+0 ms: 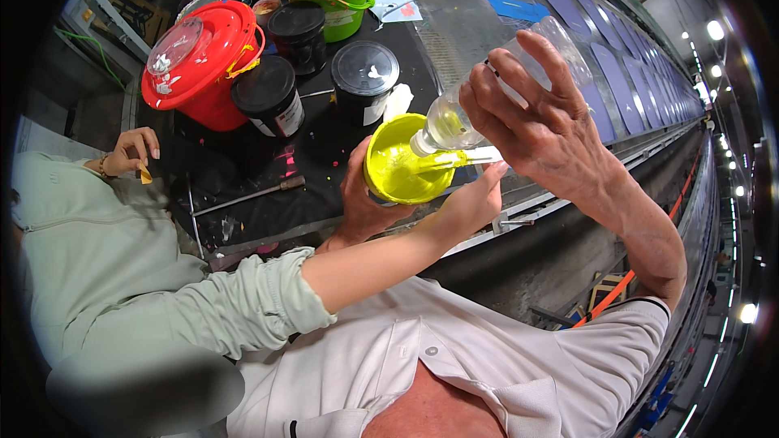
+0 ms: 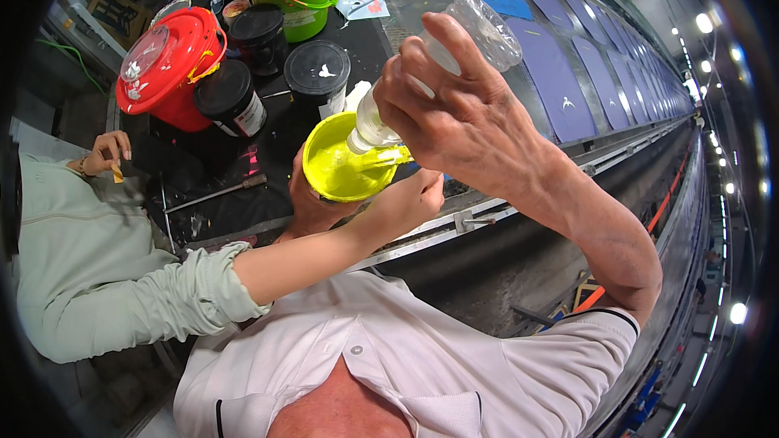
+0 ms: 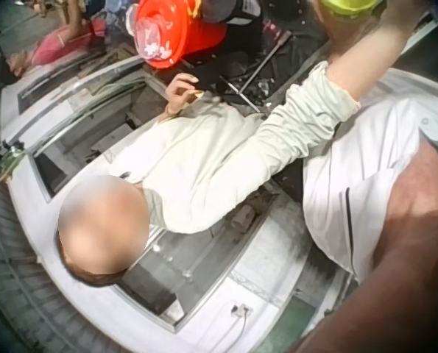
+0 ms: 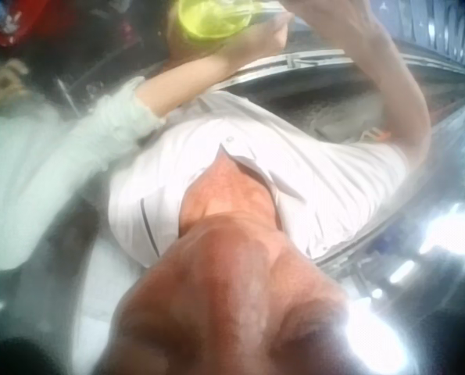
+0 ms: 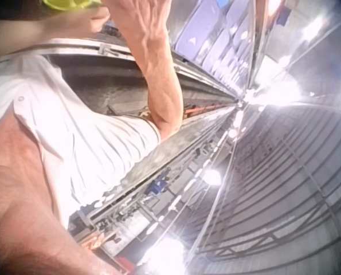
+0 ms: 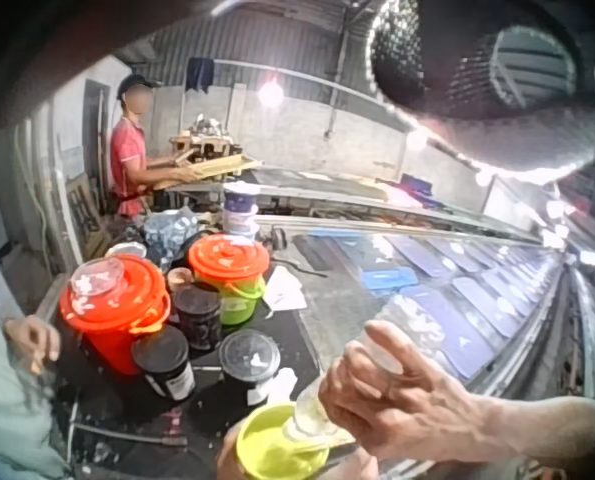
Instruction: The person mixes a bright yellow liquid in a small bowl using a plastic stirrer. They add a clear liquid from a bottle and continue stirring. The person then walks along a conveyor line carrying the bowl and stirrer.
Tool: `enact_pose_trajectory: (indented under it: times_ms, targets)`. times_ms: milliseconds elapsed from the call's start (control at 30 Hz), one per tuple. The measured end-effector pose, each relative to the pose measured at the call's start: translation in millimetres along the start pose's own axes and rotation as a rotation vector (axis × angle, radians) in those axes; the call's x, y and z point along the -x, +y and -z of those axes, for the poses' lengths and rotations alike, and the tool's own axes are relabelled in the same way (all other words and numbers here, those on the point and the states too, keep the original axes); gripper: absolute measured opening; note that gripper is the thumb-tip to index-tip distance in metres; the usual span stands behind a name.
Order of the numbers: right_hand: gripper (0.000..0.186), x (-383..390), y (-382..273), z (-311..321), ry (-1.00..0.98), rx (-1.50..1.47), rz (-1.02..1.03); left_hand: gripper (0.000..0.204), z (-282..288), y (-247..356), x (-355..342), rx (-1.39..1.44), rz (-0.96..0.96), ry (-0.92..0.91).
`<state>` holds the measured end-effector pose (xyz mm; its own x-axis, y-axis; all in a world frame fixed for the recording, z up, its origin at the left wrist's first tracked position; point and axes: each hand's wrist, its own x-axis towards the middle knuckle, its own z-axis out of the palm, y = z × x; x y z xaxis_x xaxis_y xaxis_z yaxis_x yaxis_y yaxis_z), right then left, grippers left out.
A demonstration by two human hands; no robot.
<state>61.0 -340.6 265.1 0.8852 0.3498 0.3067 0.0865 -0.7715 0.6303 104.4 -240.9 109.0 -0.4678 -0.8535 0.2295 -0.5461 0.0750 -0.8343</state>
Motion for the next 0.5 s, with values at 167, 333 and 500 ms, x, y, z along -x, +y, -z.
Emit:
enact_pose_trajectory:
  times_ms: [167, 333, 500]
  targets:
    - [0.040, 1.3, 3.4, 2.8, -0.011, 0.028, 0.006, 0.022, 6.6, -16.9, -2.4, -0.164, 0.034, -0.075]
    - [0.033, -5.7, 8.2, 2.8, 0.080, 0.041, 0.023, 0.013, 10.4, -20.8, 11.8, -0.414, -0.013, -0.001]
    - [0.029, -5.1, 10.6, 3.4, 0.106, 0.030, 0.019, 0.013, 29.0, -49.9, 40.6, -0.363, -0.054, 0.050]
